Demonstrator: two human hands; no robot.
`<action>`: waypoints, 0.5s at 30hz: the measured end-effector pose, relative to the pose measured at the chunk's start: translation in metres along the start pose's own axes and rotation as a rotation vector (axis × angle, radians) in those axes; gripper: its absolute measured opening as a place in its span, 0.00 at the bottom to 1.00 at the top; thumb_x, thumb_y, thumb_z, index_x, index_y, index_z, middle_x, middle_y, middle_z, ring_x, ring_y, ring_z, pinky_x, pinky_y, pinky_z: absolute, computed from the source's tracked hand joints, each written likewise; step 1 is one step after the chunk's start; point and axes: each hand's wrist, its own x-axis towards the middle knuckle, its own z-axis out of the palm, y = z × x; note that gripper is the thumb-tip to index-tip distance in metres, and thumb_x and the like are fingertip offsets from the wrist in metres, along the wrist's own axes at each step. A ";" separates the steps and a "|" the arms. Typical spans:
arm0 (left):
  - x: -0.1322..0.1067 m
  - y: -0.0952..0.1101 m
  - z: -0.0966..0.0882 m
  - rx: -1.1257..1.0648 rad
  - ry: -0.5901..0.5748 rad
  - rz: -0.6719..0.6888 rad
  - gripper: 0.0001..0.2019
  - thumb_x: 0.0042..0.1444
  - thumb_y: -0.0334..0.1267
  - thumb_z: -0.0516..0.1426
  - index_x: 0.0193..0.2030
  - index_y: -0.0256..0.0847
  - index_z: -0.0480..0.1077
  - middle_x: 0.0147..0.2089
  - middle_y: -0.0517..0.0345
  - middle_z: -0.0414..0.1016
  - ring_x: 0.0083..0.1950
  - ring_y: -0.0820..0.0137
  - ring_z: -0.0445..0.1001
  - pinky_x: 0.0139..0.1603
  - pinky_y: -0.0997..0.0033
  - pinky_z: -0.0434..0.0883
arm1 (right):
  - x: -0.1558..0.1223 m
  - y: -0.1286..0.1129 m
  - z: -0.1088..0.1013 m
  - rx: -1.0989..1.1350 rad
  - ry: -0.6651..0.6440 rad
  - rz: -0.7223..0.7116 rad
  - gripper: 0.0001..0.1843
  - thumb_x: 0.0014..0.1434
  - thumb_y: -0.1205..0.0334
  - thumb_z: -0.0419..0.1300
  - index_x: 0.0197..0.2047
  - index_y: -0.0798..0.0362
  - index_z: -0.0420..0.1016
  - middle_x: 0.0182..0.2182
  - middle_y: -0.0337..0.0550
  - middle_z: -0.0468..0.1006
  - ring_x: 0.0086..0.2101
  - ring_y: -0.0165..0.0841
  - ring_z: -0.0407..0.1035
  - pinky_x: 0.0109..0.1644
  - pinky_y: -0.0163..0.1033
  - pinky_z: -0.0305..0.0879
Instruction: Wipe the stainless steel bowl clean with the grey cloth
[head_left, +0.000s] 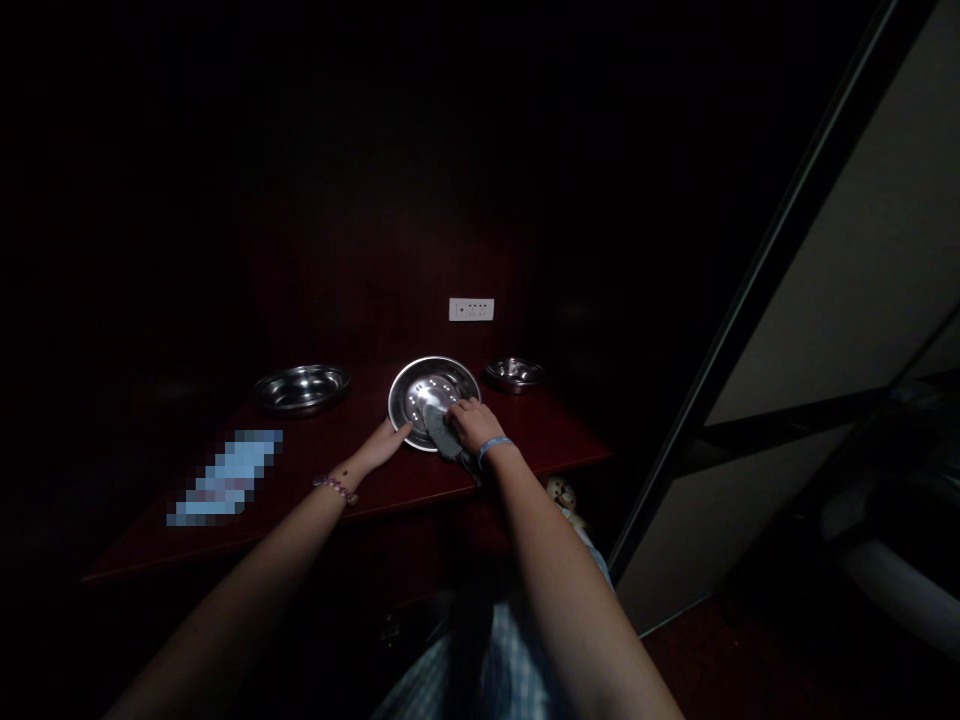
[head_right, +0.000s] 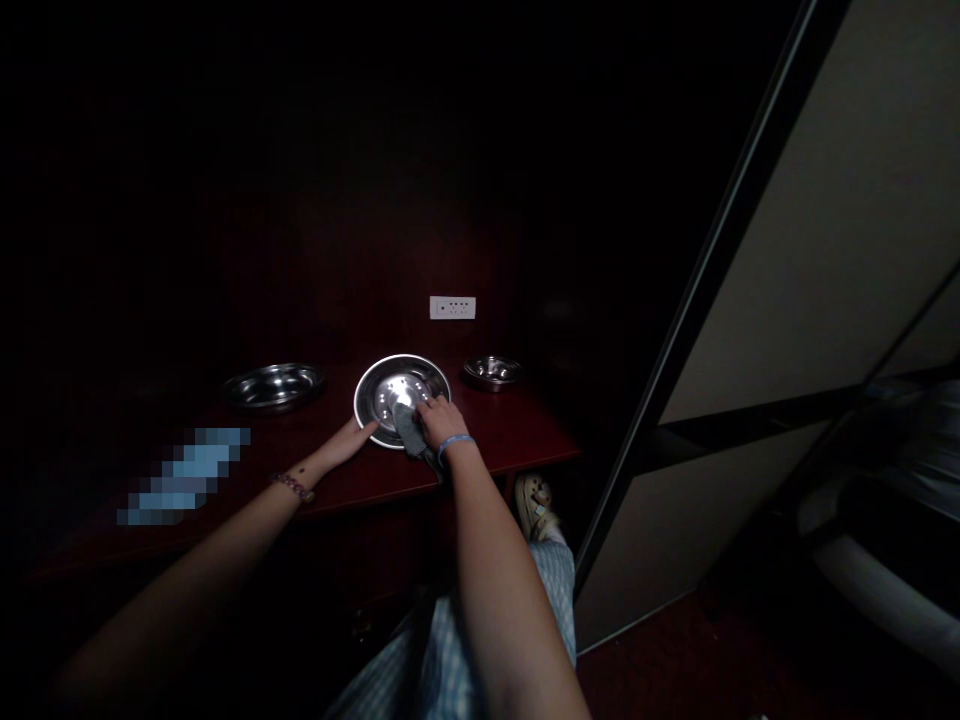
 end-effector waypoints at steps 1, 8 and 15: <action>0.000 0.000 0.000 0.005 -0.001 0.000 0.30 0.57 0.54 0.55 0.59 0.33 0.69 0.64 0.40 0.72 0.67 0.51 0.67 0.72 0.48 0.55 | 0.000 0.000 0.000 0.000 0.000 0.002 0.16 0.68 0.67 0.49 0.53 0.54 0.74 0.52 0.52 0.76 0.52 0.40 0.64 0.53 0.43 0.60; 0.001 -0.003 0.001 0.022 -0.007 -0.005 0.29 0.57 0.54 0.54 0.58 0.33 0.69 0.63 0.40 0.73 0.66 0.51 0.68 0.71 0.48 0.56 | 0.001 0.001 0.000 0.001 -0.011 0.017 0.17 0.66 0.70 0.50 0.53 0.54 0.74 0.51 0.53 0.75 0.52 0.41 0.64 0.53 0.43 0.61; 0.002 -0.006 0.002 0.012 0.014 0.012 0.30 0.57 0.55 0.54 0.59 0.34 0.68 0.64 0.40 0.72 0.67 0.51 0.67 0.71 0.47 0.56 | 0.002 0.001 0.001 -0.012 -0.007 0.024 0.17 0.65 0.71 0.51 0.52 0.53 0.75 0.50 0.53 0.75 0.52 0.40 0.64 0.53 0.43 0.61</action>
